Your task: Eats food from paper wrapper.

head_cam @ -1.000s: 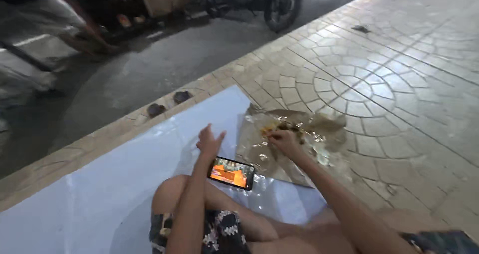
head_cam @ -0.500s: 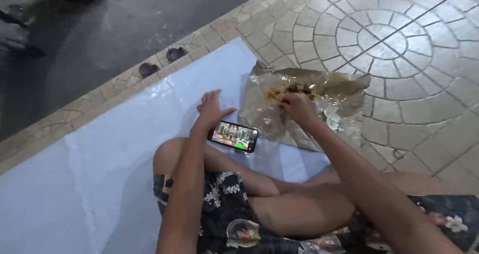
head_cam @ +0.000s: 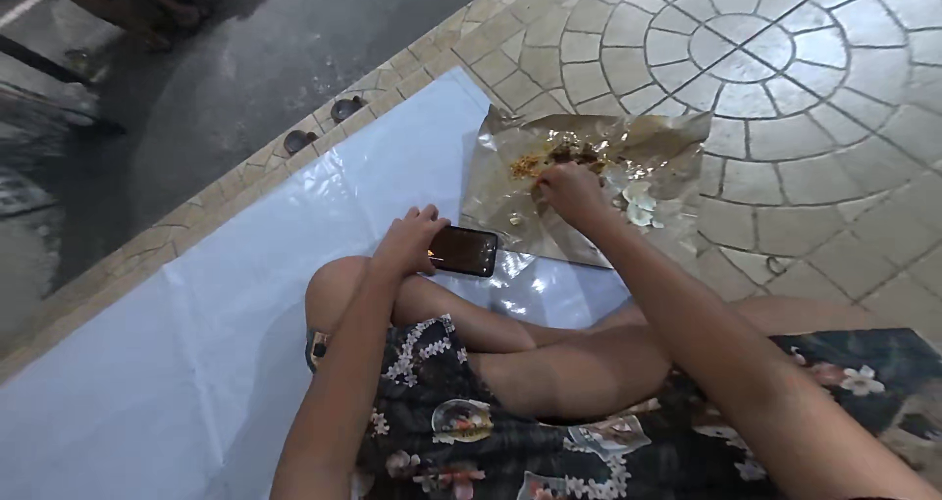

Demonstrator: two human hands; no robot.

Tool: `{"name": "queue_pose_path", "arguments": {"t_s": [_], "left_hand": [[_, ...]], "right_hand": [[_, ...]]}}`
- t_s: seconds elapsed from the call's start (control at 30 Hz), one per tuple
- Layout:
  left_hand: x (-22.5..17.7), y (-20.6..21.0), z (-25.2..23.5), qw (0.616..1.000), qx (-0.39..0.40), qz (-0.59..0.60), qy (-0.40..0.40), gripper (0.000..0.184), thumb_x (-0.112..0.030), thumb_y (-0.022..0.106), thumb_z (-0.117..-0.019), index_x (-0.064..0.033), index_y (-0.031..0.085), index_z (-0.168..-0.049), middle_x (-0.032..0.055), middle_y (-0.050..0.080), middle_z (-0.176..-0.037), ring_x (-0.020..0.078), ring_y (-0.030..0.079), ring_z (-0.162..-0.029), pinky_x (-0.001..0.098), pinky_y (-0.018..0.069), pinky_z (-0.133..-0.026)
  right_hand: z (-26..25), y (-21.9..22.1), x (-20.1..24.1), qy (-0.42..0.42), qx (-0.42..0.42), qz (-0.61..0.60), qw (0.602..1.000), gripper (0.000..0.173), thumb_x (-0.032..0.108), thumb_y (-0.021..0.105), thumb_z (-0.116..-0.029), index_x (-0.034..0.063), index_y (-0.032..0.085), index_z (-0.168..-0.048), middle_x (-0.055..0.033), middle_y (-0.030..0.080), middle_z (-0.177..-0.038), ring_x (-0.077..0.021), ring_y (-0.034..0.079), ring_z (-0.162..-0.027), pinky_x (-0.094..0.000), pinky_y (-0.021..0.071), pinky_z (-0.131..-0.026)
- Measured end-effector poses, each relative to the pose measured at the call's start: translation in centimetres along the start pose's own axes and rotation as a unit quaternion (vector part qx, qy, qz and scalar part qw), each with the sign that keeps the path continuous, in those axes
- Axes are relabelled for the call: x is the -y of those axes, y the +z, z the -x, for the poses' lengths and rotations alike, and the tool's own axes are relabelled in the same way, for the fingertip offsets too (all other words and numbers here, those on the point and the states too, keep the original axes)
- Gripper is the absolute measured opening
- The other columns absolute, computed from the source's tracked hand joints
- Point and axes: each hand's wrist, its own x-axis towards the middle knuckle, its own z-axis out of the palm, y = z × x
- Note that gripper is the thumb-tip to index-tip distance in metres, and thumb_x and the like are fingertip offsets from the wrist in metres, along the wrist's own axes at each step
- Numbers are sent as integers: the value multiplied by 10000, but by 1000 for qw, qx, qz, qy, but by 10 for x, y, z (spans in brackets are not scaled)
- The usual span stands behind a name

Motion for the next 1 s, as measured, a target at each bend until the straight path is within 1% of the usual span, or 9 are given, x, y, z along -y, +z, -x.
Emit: {"name": "queue_pose_path", "arguments": {"t_s": [0.1, 0.3, 0.43, 0.5, 0.6, 0.67, 0.8, 0.9, 1.0], "left_hand": [[-2, 2, 0, 999, 1, -19, 26, 919, -375, 964, -617, -240, 577, -1439, 63, 531, -1446, 357, 576, -1171, 547, 562, -788], [-8, 1, -2, 997, 23, -41, 54, 969, -454, 929, -666, -238, 502, -1509, 99, 402, -1588, 368, 579, -1205, 521, 573, -845], [-10, 1, -3, 995, 11, -50, 82, 955, -484, 913, -669, -139, 538, -1476, 136, 521, -1451, 348, 610, -1142, 491, 566, -877], [-12, 2, -2, 995, 5, -55, 87, 945, -494, 910, -673, -95, 556, -1454, 149, 518, -1469, 356, 626, -1121, 498, 562, -875], [-11, 0, 0, 997, 2, -45, 68, 930, -503, 907, -679, -154, 562, -1469, 102, 310, -1663, 350, 626, -1171, 508, 570, -877], [-13, -2, 2, 998, 7, -37, 59, 930, -492, 904, -695, -174, 544, -1491, 71, 211, -1706, 343, 616, -1196, 508, 573, -868], [-16, 3, -1, 997, -18, -31, 65, 899, -505, 909, -676, -102, 599, -1416, 134, 352, -1634, 350, 632, -1182, 511, 576, -885], [-16, 4, -1, 997, -11, -41, 64, 927, -521, 885, -704, -115, 552, -1468, 135, 310, -1655, 354, 616, -1211, 509, 574, -883], [-17, 4, 2, 998, -16, -40, 43, 950, -481, 906, -697, -150, 521, -1499, 75, 270, -1681, 341, 601, -1224, 521, 589, -803]], "right_hand": [[0, 2, -3, -13, -13, -6, 1000, 168, 64, 608, -998, 8, 755, -1057, -251, 725, -1060, -466, 693, -1032, -675, 539, -881], [2, -6, 0, -5, -3, -35, 999, 190, 53, 586, -1001, -5, 746, -1086, -255, 717, -1086, -461, 680, -1072, -657, 532, -908], [-1, -7, 1, 13, 8, -27, 1000, 175, 52, 589, -994, -7, 740, -1060, -265, 712, -1081, -471, 684, -1056, -666, 540, -881], [0, -8, 2, 13, 9, -31, 999, 175, 41, 590, -992, -13, 738, -1068, -268, 711, -1087, -475, 683, -1059, -669, 537, -888], [2, -6, -1, -11, -5, -34, 999, 157, 35, 602, -986, -19, 735, -1048, -266, 714, -1055, -473, 687, -1040, -669, 540, -883], [4, -4, -2, -16, -13, -45, 999, 157, 40, 611, -982, -26, 736, -1053, -274, 710, -1065, -482, 678, -1058, -685, 531, -898], [5, -3, 1, -3, -3, -38, 999, 161, 52, 631, -975, -17, 744, -1067, -273, 709, -1095, -479, 676, -1073, -683, 531, -906], [5, -1, 1, -10, 5, -30, 999, 157, 53, 627, -976, -14, 741, -1062, -263, 713, -1078, -470, 681, -1062, -672, 538, -894], [4, 1, -1, -22, 3, -43, 999, 160, 42, 617, -980, -16, 740, -1065, -255, 715, -1073, -459, 683, -1061, -657, 541, -906]]}}
